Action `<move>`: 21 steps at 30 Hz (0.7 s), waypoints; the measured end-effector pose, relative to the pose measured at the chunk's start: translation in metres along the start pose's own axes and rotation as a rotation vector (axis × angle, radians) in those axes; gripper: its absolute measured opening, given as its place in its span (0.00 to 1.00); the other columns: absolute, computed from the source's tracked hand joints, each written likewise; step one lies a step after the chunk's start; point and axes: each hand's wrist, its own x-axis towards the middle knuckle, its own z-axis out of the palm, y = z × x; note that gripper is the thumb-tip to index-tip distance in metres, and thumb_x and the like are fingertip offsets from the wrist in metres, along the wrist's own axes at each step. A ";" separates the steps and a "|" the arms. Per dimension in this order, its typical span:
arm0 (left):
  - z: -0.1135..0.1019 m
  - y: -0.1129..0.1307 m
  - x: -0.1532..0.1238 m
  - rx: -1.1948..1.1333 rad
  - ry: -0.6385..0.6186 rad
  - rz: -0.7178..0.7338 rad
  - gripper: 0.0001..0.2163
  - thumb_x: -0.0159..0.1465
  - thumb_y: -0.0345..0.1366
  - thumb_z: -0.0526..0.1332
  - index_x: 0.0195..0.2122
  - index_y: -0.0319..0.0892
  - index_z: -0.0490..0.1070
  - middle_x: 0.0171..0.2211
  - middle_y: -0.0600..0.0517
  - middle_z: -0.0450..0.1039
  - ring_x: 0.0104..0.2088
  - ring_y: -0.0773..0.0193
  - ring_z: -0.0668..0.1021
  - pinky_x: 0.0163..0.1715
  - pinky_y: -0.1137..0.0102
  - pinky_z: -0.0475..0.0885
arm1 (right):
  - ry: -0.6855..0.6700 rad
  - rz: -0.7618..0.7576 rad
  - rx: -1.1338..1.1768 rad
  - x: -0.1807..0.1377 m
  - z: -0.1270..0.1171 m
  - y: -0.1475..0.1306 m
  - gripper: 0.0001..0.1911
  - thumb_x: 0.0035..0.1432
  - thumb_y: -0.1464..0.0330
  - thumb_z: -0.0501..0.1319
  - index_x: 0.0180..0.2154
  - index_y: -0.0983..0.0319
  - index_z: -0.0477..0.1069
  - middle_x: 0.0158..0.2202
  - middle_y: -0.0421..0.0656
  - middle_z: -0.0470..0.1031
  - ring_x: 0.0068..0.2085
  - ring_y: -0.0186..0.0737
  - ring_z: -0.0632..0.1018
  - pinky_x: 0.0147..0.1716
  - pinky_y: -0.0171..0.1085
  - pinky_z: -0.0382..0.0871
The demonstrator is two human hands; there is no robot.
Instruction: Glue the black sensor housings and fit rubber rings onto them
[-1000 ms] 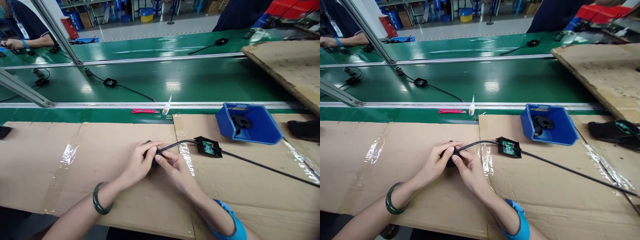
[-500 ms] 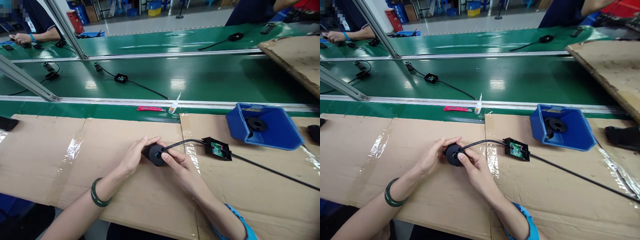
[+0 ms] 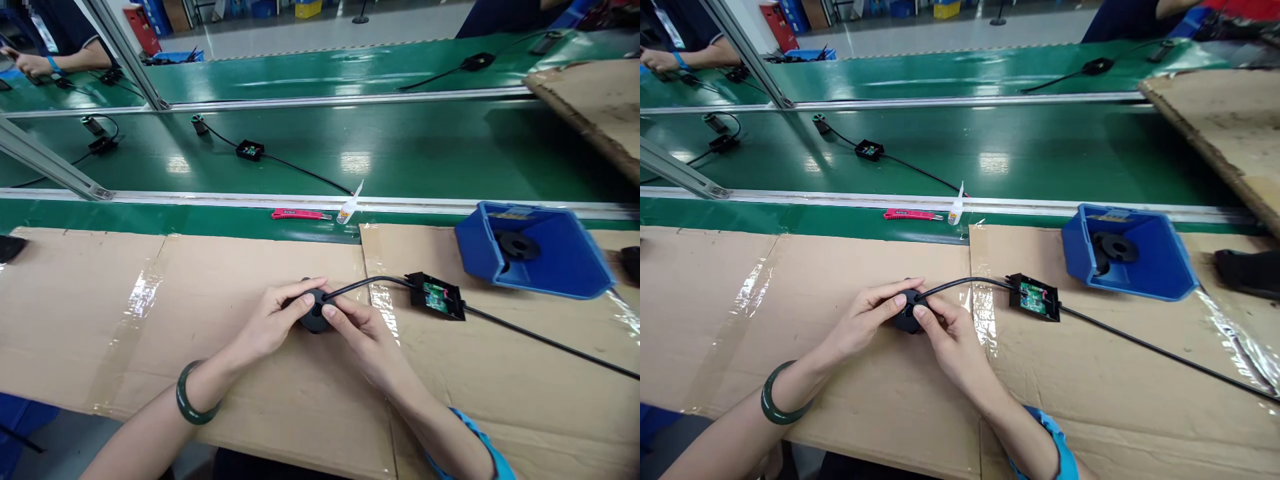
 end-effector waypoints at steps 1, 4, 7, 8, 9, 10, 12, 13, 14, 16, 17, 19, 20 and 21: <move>0.001 0.000 0.000 0.019 0.020 0.008 0.15 0.66 0.35 0.58 0.53 0.40 0.74 0.52 0.49 0.76 0.55 0.58 0.75 0.58 0.67 0.67 | 0.006 -0.007 -0.006 0.000 0.001 0.000 0.16 0.60 0.56 0.59 0.35 0.61 0.78 0.33 0.42 0.77 0.37 0.43 0.76 0.38 0.39 0.72; 0.005 0.000 0.001 0.063 0.071 0.024 0.15 0.66 0.35 0.58 0.51 0.38 0.75 0.51 0.48 0.77 0.54 0.58 0.76 0.57 0.68 0.67 | 0.035 -0.027 -0.012 0.000 0.002 0.001 0.14 0.60 0.58 0.59 0.33 0.61 0.76 0.31 0.41 0.75 0.36 0.41 0.75 0.39 0.38 0.71; 0.007 0.000 -0.001 0.088 0.072 0.039 0.15 0.67 0.36 0.57 0.51 0.39 0.75 0.51 0.48 0.77 0.53 0.58 0.76 0.56 0.68 0.67 | 0.018 -0.036 0.005 -0.001 0.003 0.004 0.13 0.60 0.58 0.59 0.36 0.60 0.76 0.34 0.42 0.76 0.40 0.42 0.75 0.42 0.39 0.71; 0.007 0.000 -0.002 0.100 0.067 0.046 0.15 0.67 0.36 0.57 0.51 0.39 0.75 0.50 0.48 0.77 0.53 0.58 0.76 0.56 0.67 0.68 | -0.002 -0.037 0.038 -0.002 0.003 0.005 0.13 0.60 0.59 0.60 0.38 0.60 0.76 0.36 0.42 0.77 0.42 0.43 0.76 0.43 0.39 0.71; 0.007 -0.001 -0.003 0.116 0.063 0.053 0.15 0.67 0.35 0.56 0.51 0.39 0.75 0.50 0.48 0.77 0.52 0.58 0.76 0.55 0.67 0.68 | -0.026 -0.037 0.080 -0.002 0.003 0.007 0.12 0.59 0.59 0.62 0.39 0.59 0.76 0.38 0.42 0.77 0.44 0.43 0.76 0.45 0.40 0.72; 0.007 -0.001 -0.004 0.133 0.063 0.062 0.15 0.67 0.35 0.56 0.51 0.40 0.75 0.49 0.48 0.77 0.51 0.58 0.76 0.54 0.67 0.68 | -0.046 -0.035 0.124 -0.003 0.003 0.008 0.12 0.57 0.60 0.64 0.41 0.58 0.76 0.40 0.42 0.78 0.45 0.43 0.76 0.46 0.40 0.72; 0.008 -0.001 -0.006 0.164 0.068 0.082 0.14 0.67 0.35 0.55 0.51 0.40 0.75 0.47 0.47 0.77 0.51 0.58 0.75 0.53 0.67 0.68 | -0.050 -0.027 0.174 -0.005 0.004 0.011 0.12 0.55 0.62 0.66 0.41 0.57 0.76 0.41 0.42 0.78 0.45 0.43 0.77 0.46 0.40 0.73; 0.008 -0.002 -0.007 0.173 0.069 0.091 0.14 0.68 0.35 0.55 0.51 0.41 0.75 0.47 0.47 0.77 0.50 0.58 0.75 0.53 0.67 0.68 | -0.037 -0.024 0.177 -0.006 0.004 0.012 0.11 0.54 0.62 0.67 0.40 0.58 0.77 0.40 0.43 0.78 0.44 0.43 0.77 0.45 0.41 0.73; 0.007 -0.002 -0.008 0.178 0.065 0.098 0.14 0.68 0.34 0.55 0.51 0.41 0.75 0.47 0.47 0.76 0.50 0.58 0.75 0.53 0.67 0.67 | -0.022 -0.023 0.171 -0.007 0.005 0.013 0.11 0.54 0.61 0.67 0.39 0.58 0.77 0.39 0.43 0.78 0.43 0.43 0.77 0.44 0.41 0.74; 0.007 -0.002 -0.008 0.178 0.049 0.102 0.14 0.68 0.35 0.56 0.52 0.42 0.75 0.47 0.47 0.76 0.50 0.59 0.75 0.53 0.67 0.67 | 0.004 -0.021 0.161 -0.008 0.007 0.013 0.11 0.54 0.60 0.67 0.37 0.59 0.78 0.37 0.44 0.79 0.41 0.44 0.78 0.43 0.41 0.75; 0.006 -0.003 -0.008 0.173 0.043 0.098 0.14 0.68 0.35 0.56 0.52 0.42 0.75 0.48 0.47 0.76 0.50 0.59 0.74 0.52 0.67 0.67 | 0.010 -0.021 0.157 -0.008 0.007 0.013 0.12 0.54 0.60 0.67 0.38 0.59 0.79 0.36 0.44 0.79 0.42 0.44 0.78 0.43 0.41 0.75; 0.006 -0.003 -0.008 0.160 0.043 0.091 0.14 0.68 0.35 0.56 0.52 0.43 0.75 0.47 0.48 0.76 0.50 0.59 0.74 0.52 0.67 0.68 | 0.021 -0.030 0.142 -0.008 0.008 0.011 0.12 0.54 0.59 0.66 0.39 0.59 0.79 0.37 0.44 0.80 0.43 0.45 0.79 0.44 0.41 0.75; 0.006 -0.004 -0.008 0.153 0.048 0.087 0.14 0.67 0.35 0.57 0.51 0.43 0.75 0.47 0.48 0.76 0.50 0.59 0.75 0.51 0.67 0.68 | 0.027 -0.040 0.132 -0.008 0.008 0.011 0.12 0.54 0.60 0.66 0.39 0.58 0.80 0.38 0.44 0.81 0.45 0.45 0.79 0.45 0.41 0.76; 0.006 -0.004 -0.008 0.147 0.057 0.083 0.14 0.67 0.35 0.57 0.51 0.44 0.76 0.47 0.48 0.76 0.49 0.59 0.75 0.51 0.68 0.68 | 0.032 -0.053 0.124 -0.008 0.009 0.010 0.12 0.55 0.60 0.66 0.39 0.58 0.80 0.39 0.44 0.81 0.46 0.45 0.79 0.46 0.41 0.75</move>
